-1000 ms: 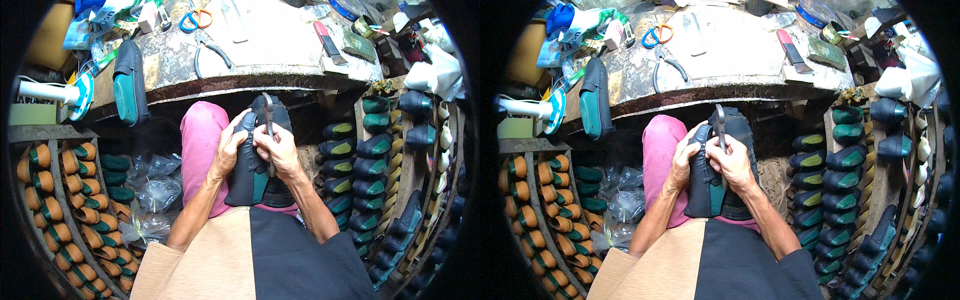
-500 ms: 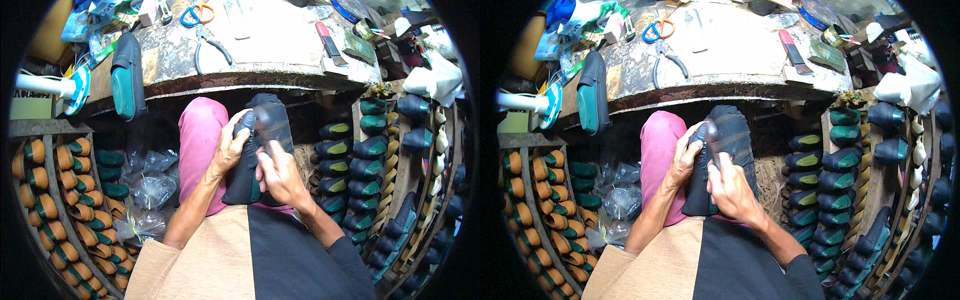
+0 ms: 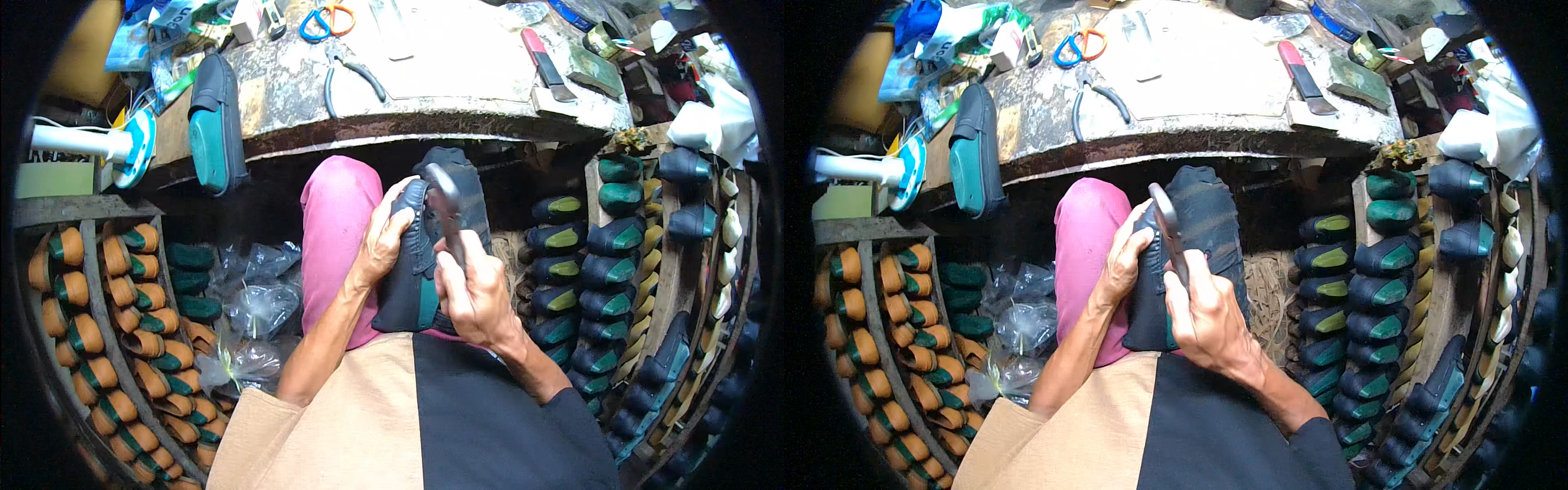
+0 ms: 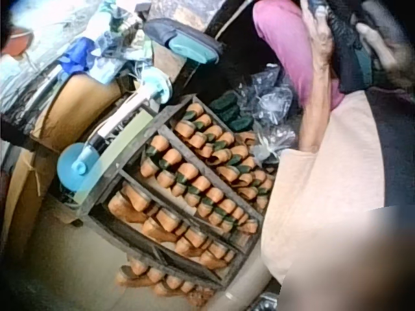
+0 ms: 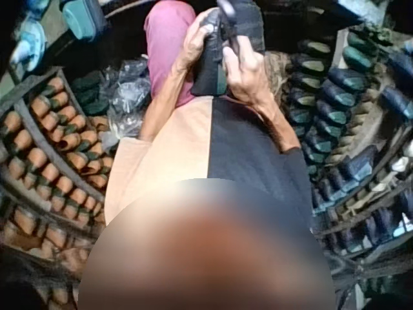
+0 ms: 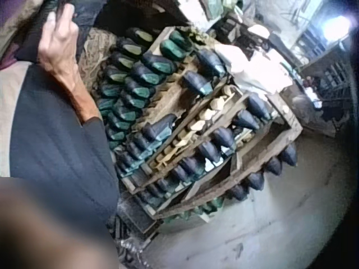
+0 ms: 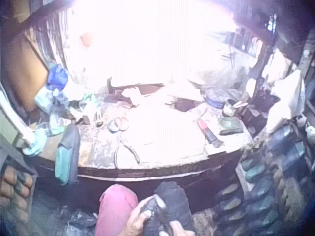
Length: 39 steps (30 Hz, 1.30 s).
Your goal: The person sits on the floor and uses a hammer and a curved metal tool to repeatedly tap and pry along the sole edge of a black slipper. The person rotates the slipper to access different sections and continues the tapping and prying motions throughout the clip.
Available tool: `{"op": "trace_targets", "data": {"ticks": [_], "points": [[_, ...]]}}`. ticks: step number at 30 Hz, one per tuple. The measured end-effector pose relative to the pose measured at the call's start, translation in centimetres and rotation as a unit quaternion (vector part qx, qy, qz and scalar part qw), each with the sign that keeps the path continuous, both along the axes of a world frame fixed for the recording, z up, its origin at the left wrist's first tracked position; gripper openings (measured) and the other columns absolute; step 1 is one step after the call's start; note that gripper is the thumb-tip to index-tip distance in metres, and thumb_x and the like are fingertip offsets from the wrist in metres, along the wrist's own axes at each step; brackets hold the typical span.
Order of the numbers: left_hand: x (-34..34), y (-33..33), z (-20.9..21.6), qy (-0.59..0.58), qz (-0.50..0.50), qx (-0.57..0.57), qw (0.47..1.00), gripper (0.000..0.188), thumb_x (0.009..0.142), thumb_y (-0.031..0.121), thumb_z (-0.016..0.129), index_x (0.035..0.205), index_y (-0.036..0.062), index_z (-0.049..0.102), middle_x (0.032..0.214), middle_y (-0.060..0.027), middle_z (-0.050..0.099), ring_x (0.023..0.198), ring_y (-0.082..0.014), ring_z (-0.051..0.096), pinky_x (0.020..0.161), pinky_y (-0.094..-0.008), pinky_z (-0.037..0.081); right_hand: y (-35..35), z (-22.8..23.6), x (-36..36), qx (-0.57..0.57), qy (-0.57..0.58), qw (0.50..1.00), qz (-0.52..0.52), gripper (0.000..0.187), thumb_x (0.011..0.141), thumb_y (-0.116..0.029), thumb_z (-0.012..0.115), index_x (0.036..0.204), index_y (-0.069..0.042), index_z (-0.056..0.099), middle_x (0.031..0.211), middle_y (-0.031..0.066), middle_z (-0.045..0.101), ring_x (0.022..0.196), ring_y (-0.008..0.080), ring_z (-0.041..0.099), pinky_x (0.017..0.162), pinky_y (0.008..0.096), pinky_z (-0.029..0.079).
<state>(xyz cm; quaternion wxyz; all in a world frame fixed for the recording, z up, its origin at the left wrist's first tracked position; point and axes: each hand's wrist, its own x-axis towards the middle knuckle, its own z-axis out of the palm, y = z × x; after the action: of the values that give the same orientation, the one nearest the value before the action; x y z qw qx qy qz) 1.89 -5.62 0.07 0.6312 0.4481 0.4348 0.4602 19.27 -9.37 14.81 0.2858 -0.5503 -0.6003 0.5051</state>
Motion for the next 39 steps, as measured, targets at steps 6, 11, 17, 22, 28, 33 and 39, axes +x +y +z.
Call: {"op": "trace_targets", "data": {"ticks": [6,11,17,22,28,33,39], "points": [[0.3,0.3,1.0,-0.135,-0.005,-0.038,0.99,0.068,0.112,0.037,0.052,0.168,-0.0032,0.051,0.154,-0.0135,0.066,0.142,-0.0226,0.062,0.128,-0.0376,0.042,0.8,-2.7,2.1,-0.07,-0.094,0.993,-0.008,0.018,0.108,-0.006,0.068,0.119,0.007,0.062,0.082,0.0238,0.072,0.066,0.0422,0.07,0.061,0.0512,0.052],[-0.7,1.7,2.3,-0.135,-0.036,-0.075,0.987,0.058,0.119,0.039,0.053,0.164,0.0027,0.059,0.125,-0.0071,0.072,0.115,-0.0145,0.069,0.109,-0.0316,0.053,12.0,-2.3,6.1,0.092,0.072,0.991,-0.067,0.021,0.104,-0.003,0.07,0.122,0.001,0.06,0.078,0.0045,0.064,0.059,0.0129,0.065,0.057,0.0305,0.052],[-0.3,2.1,1.4,-0.112,0.001,-0.055,0.992,0.053,0.119,0.039,0.052,0.152,0.0007,0.065,0.125,-0.0092,0.074,0.112,-0.0169,0.071,0.107,-0.0327,0.054,24.7,-4.9,6.7,0.143,-0.204,0.96,-0.126,0.021,0.1,-0.021,0.081,0.11,-0.003,0.081,0.074,-0.0006,0.066,0.067,0.0087,0.057,0.061,0.0341,0.046],[-0.9,2.0,0.7,-0.1,0.02,-0.064,0.993,0.053,0.119,0.041,0.054,0.152,0.0009,0.065,0.126,-0.0084,0.074,0.113,-0.0164,0.07,0.107,-0.0328,0.054,27.3,-6.9,6.4,0.138,-0.301,0.941,-0.072,0.028,0.099,-0.028,0.08,0.119,-0.009,0.085,0.071,0.0085,0.07,0.067,0.0183,0.065,0.065,0.0411,0.051],[-0.9,2.2,0.2,-0.119,0.023,-0.063,0.991,0.054,0.12,0.037,0.046,0.154,-0.0005,0.064,0.129,-0.0094,0.073,0.116,-0.0179,0.069,0.111,-0.0342,0.052,28.6,-9.1,4.6,0.278,-0.401,0.873,-0.035,0.031,0.098,-0.029,0.08,0.118,-0.005,0.083,0.081,0.0209,0.076,0.078,0.0363,0.077,0.076,0.0505,0.058],[-1.2,1.9,-0.4,-0.137,0.023,-0.033,0.99,0.062,0.114,0.035,0.046,0.161,-0.0034,0.06,0.139,-0.0125,0.074,0.124,-0.0197,0.069,0.117,-0.0352,0.05,29.8,-9.5,3.9,0.338,-0.437,0.832,-0.048,0.04,0.093,-0.032,0.083,0.115,0.001,0.079,0.102,0.027,0.081,0.099,0.046,0.079,0.088,0.0559,0.06],[-2.0,1.5,0.9,-0.111,-0.008,-0.065,0.992,0.077,0.099,0.033,0.057,0.167,-0.0027,0.054,0.146,-0.0143,0.073,0.129,-0.0207,0.068,0.118,-0.0334,0.049,22.1,-5.5,3.2,0.175,-0.296,0.937,-0.06,0.028,0.102,-0.025,0.076,0.104,0.002,0.075,0.084,0.0113,0.074,0.077,0.0279,0.07,0.073,0.0447,0.056]]}}
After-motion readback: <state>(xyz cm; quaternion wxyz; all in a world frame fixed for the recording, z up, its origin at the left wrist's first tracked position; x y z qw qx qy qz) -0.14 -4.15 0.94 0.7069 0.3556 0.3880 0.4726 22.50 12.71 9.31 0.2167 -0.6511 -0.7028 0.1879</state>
